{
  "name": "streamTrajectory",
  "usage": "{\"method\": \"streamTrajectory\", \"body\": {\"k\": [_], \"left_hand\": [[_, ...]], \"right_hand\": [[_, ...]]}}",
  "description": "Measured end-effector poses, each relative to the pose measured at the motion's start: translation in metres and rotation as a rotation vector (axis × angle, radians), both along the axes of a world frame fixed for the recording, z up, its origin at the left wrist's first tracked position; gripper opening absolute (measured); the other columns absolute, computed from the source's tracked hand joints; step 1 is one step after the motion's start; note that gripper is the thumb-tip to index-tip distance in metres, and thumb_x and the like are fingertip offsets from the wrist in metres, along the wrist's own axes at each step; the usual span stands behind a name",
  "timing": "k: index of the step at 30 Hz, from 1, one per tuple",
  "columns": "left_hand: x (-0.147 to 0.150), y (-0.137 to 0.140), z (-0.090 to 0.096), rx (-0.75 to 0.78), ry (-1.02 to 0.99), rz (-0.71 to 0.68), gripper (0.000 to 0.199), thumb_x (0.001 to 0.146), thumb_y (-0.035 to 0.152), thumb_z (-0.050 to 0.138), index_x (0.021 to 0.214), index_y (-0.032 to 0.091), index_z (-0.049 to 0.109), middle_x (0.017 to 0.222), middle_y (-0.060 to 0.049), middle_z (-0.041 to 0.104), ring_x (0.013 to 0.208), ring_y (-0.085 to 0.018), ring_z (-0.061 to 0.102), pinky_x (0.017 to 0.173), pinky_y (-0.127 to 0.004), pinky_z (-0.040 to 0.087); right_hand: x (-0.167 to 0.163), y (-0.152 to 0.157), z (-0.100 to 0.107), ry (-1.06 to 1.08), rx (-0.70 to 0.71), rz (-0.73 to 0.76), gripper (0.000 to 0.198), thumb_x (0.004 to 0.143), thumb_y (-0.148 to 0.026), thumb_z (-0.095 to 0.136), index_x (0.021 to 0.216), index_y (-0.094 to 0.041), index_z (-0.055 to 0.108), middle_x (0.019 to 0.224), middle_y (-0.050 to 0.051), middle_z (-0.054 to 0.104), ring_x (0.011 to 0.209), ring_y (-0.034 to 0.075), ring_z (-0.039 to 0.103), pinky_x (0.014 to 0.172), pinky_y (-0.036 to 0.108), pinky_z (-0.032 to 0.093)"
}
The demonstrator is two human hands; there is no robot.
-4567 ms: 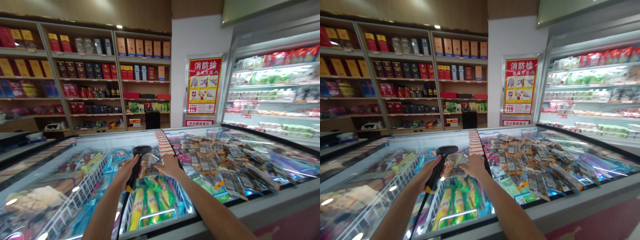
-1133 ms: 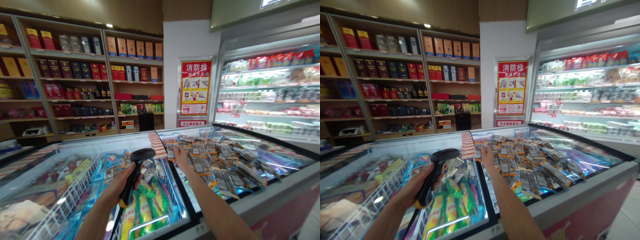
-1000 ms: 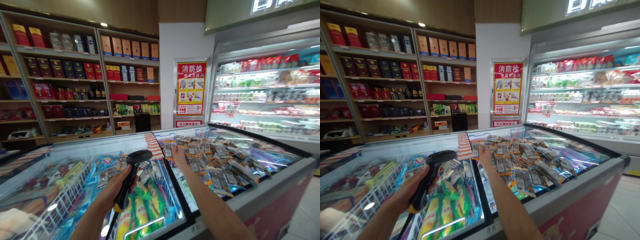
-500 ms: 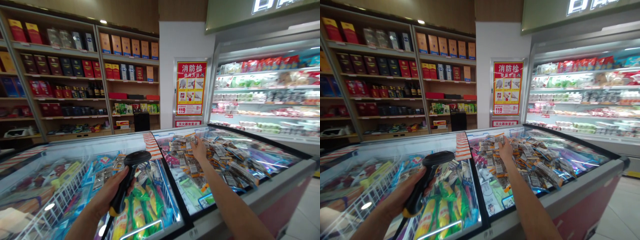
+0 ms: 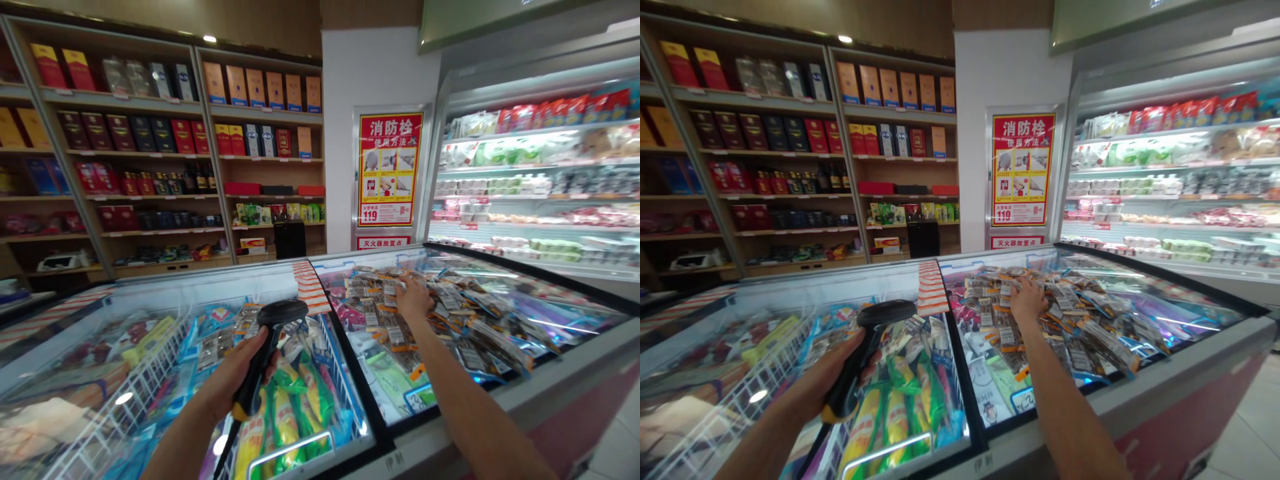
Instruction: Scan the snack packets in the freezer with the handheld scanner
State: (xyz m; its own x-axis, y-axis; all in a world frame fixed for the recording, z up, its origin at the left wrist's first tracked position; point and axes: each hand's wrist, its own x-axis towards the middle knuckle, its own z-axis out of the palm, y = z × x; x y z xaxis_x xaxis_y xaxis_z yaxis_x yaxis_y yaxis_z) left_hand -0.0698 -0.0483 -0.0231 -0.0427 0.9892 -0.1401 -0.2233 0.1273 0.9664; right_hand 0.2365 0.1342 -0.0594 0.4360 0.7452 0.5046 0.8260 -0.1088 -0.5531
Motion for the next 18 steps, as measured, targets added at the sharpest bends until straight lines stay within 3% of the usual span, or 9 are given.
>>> {"method": "streamTrajectory", "body": {"k": [4, 8, 13, 18], "left_hand": [[-0.005, 0.002, 0.001, 0.007, -0.023, 0.051, 0.034, 0.069, 0.047, 0.058, 0.076, 0.014, 0.057, 0.052, 0.000, 0.058, 0.041, -0.008, 0.050, 0.039, -0.018, 0.040], [-0.012, 0.002, 0.002, 0.038, -0.054, 0.122, 0.032, 0.073, 0.046, 0.054, 0.075, 0.014, 0.056, 0.053, -0.001, 0.058, 0.041, -0.008, 0.051, 0.039, -0.017, 0.040], [-0.021, -0.008, 0.005, 0.051, -0.102, 0.187, 0.029, 0.074, 0.043, 0.053, 0.073, 0.014, 0.054, 0.052, 0.000, 0.057, 0.040, -0.008, 0.050, 0.038, -0.018, 0.041], [-0.029, -0.015, 0.004, 0.086, -0.186, 0.190, 0.031, 0.076, 0.044, 0.051, 0.076, 0.013, 0.056, 0.052, 0.000, 0.057, 0.040, -0.007, 0.049, 0.038, -0.017, 0.039]], "right_hand": [[-0.011, -0.006, 0.002, -0.034, 0.154, -0.009, 0.032, 0.080, -0.031, 0.040, 0.104, -0.018, 0.058, 0.112, 0.011, 0.054, 0.105, 0.029, 0.043, 0.082, 0.045, 0.032], [-0.041, -0.017, 0.007, -0.109, 0.224, 0.142, 0.032, 0.080, -0.030, 0.042, 0.104, -0.017, 0.058, 0.116, 0.011, 0.052, 0.108, 0.027, 0.041, 0.087, 0.043, 0.028], [-0.108, -0.043, 0.002, -0.209, 0.140, 0.584, 0.034, 0.082, -0.032, 0.038, 0.109, -0.019, 0.054, 0.118, 0.008, 0.052, 0.110, 0.022, 0.042, 0.091, 0.036, 0.029], [-0.196, -0.076, -0.011, -0.409, 0.087, 1.013, 0.041, 0.081, -0.043, 0.040, 0.118, -0.027, 0.047, 0.127, 0.007, 0.043, 0.117, 0.025, 0.035, 0.094, 0.044, 0.025]]}}
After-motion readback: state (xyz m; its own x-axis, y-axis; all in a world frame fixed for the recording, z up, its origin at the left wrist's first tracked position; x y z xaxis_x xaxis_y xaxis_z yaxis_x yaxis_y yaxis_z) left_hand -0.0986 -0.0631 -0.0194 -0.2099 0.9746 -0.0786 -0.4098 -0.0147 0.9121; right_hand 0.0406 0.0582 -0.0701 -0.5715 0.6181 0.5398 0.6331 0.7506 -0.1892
